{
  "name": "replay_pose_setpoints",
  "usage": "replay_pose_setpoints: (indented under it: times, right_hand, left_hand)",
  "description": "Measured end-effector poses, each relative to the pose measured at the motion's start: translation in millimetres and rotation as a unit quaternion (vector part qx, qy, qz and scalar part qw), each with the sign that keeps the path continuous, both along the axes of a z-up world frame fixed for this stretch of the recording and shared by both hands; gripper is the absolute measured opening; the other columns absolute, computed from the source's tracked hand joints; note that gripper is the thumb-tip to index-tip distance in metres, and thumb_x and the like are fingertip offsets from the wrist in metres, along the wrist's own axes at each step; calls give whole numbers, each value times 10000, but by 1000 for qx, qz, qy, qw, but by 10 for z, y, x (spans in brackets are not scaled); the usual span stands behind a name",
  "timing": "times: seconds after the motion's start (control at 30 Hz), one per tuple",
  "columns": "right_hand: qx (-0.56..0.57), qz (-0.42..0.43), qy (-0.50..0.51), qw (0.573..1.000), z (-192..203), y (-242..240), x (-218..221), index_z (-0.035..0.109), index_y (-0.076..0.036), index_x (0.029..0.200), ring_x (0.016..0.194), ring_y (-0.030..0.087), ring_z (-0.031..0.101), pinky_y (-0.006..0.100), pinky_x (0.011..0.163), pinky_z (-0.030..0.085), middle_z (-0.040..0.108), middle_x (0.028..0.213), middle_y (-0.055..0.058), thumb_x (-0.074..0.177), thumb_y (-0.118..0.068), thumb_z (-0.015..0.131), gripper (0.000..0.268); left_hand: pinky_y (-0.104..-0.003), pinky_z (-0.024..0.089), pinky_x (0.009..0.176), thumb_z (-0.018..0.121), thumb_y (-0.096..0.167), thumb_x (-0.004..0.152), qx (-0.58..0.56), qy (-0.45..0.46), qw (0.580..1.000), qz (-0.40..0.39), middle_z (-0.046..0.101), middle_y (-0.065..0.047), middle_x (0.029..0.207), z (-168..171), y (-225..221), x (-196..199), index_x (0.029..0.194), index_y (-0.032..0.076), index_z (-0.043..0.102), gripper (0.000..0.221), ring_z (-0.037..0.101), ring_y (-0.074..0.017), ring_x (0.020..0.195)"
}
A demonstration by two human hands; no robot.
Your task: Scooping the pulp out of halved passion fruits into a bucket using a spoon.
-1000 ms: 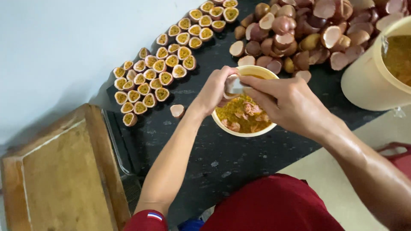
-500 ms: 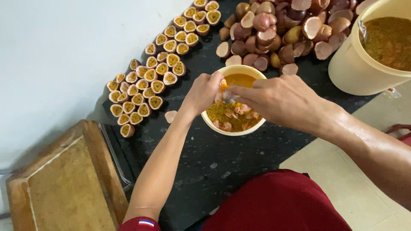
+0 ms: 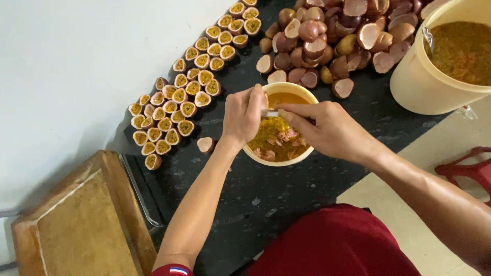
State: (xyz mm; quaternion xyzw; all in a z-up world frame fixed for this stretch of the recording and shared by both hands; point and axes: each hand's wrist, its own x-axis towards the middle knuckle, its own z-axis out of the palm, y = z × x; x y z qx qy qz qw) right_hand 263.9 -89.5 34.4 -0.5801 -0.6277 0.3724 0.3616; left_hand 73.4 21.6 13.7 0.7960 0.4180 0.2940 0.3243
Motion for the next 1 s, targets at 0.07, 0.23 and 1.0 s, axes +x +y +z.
replay_pose_setpoints:
  times: [0.07,0.23,1.0]
  right_hand:
    - [-9,7,15,1000,-72,-23,68,726,-123,1272,633,146,733,317,569,590,799,790,110,1006,-307,611,343]
    - [-42,-12,-14,999,81,-82,131,745,-138,1246,592,157,708,339,556,575,797,778,112,986,-319,613,343]
    - [-166,-127,205,956,-65,-73,-152,790,40,1091,573,149,458,341,501,358,538,671,70,1032,-334,665,399]
  left_hand:
    - [-343,441,524,408,344,1045,35,-17,999,-24,617,-103,605,-16,-40,-4,748,7,609,493,582,-207,513]
    - [-334,478,528,394,337,1074,119,-28,990,-68,656,-103,672,-58,-4,-56,878,23,644,447,638,-215,547]
    - [-322,504,568,293,400,1116,107,-94,990,15,639,-62,649,45,-290,114,966,50,636,513,686,-193,598]
